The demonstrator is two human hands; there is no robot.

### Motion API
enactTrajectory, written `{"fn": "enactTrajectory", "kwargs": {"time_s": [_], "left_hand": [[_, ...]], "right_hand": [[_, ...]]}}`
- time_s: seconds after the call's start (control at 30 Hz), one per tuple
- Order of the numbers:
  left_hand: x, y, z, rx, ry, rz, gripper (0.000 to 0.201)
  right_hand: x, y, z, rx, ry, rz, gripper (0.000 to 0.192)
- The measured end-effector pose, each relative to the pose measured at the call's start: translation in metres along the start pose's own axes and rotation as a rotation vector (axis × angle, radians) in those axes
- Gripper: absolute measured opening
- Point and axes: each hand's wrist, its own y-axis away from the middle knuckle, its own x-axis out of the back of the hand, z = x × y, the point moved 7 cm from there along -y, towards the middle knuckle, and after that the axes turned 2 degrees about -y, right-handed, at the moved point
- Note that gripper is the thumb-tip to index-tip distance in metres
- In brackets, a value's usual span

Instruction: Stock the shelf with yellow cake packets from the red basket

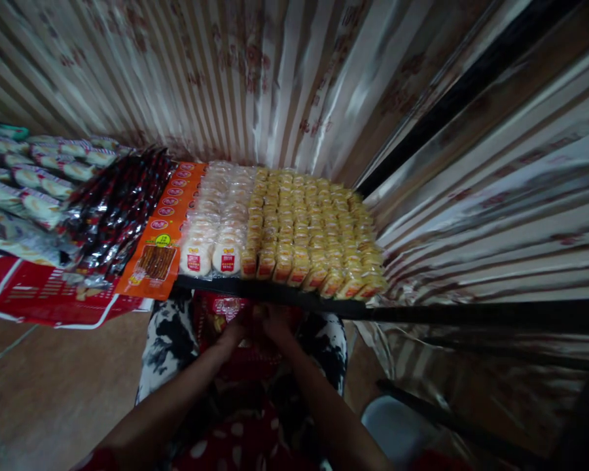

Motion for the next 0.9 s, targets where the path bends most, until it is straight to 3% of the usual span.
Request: {"fn": "enactTrajectory", "kwargs": {"time_s": [0.2,0.53,0.7,0.9], "left_hand": [[-0.007,0.042,0.025,-0.039,0.170,-0.144,0.045],[-0.020,0.066,0.064,-0.273,0.225,-0.133,0.040],[-0.029,0.077,0.096,-0.394,0.005,-0.136,0.034],[-0.028,0.090,0.140,-0.568,-0.363,0.067,0.036]], "right_hand": [[0.017,0.020,0.000,0.024,-0.279,0.012,0.028],[0.064,0.066,-0.023,0.082,-0.498,0.100,0.043],[0.083,0.085,-0.032,0.131,-0.456,0.172,0.036],[0.111,0.091,-0.037,0.200,-0.398,0.287,0.036]]}}
